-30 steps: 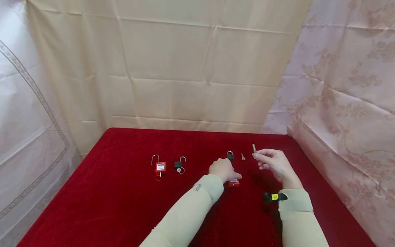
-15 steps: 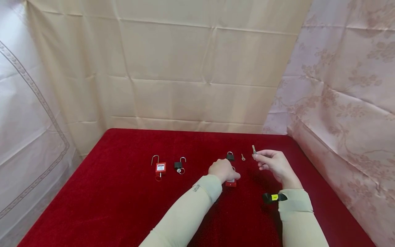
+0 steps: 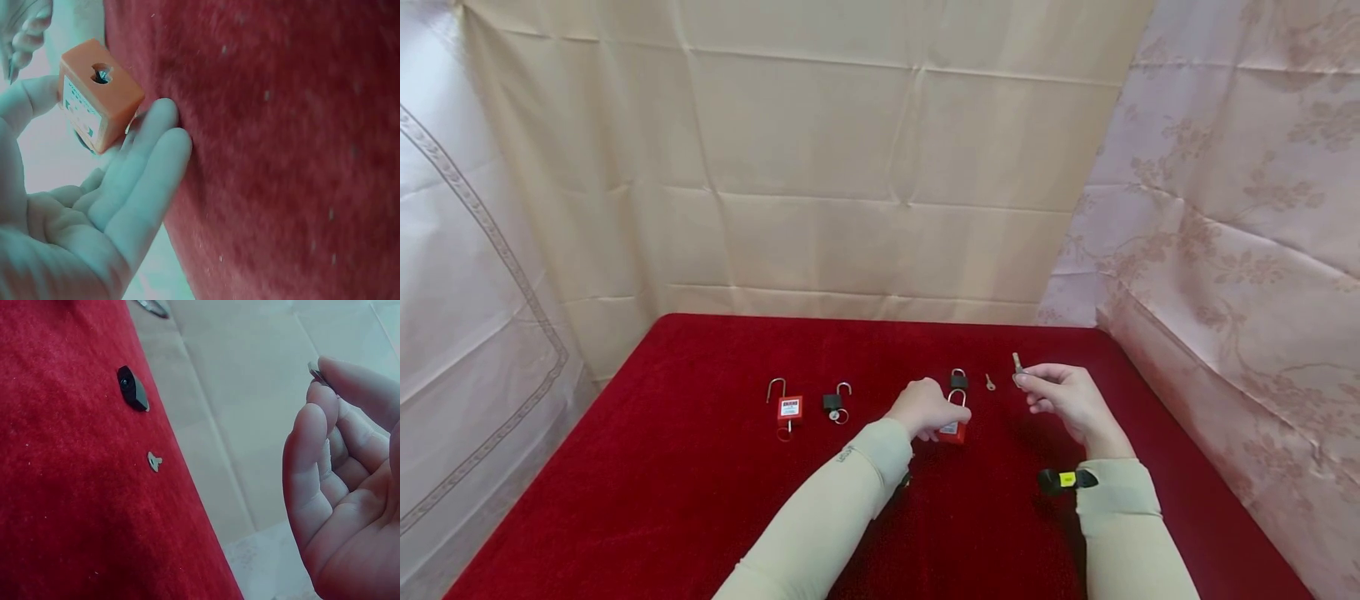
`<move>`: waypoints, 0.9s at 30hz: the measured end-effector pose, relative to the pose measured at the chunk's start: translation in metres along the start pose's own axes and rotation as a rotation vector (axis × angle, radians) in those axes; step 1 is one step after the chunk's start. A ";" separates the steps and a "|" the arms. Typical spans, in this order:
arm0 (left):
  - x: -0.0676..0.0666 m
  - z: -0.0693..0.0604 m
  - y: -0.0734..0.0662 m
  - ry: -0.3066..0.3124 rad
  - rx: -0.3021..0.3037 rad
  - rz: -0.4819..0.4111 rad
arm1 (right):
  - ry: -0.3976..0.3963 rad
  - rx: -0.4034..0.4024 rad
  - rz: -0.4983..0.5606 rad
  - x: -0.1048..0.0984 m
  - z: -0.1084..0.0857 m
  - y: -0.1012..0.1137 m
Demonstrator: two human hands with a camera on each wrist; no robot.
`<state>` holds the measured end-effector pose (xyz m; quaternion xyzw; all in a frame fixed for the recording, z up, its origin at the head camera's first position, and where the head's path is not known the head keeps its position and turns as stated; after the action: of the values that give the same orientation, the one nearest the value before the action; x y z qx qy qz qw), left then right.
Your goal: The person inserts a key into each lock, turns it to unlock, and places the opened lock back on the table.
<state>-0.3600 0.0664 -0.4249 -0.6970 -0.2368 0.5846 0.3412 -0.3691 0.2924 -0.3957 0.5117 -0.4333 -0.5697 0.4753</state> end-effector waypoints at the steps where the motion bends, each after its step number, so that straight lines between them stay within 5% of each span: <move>1: -0.002 0.001 0.002 -0.002 -0.003 -0.023 | 0.000 -0.001 -0.003 0.000 0.000 0.000; 11: -0.035 0.004 0.017 -0.024 0.000 -0.172 | 0.021 -0.040 0.020 0.012 0.000 0.010; 27: -0.084 -0.009 0.028 -0.049 0.034 -0.420 | 0.073 -0.059 0.167 0.056 -0.009 0.036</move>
<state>-0.3703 -0.0150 -0.3900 -0.6120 -0.3751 0.5215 0.4613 -0.3576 0.2308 -0.3711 0.4799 -0.4401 -0.5215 0.5515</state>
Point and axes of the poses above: each hand's wrist, its own z-axis towards the middle knuckle, its own x-axis out of the palm, y = z × x, the point moved 9 cm from there along z, towards the middle knuckle, and after that the axes turned 7 degrees about -y, right-handed, at the moved point
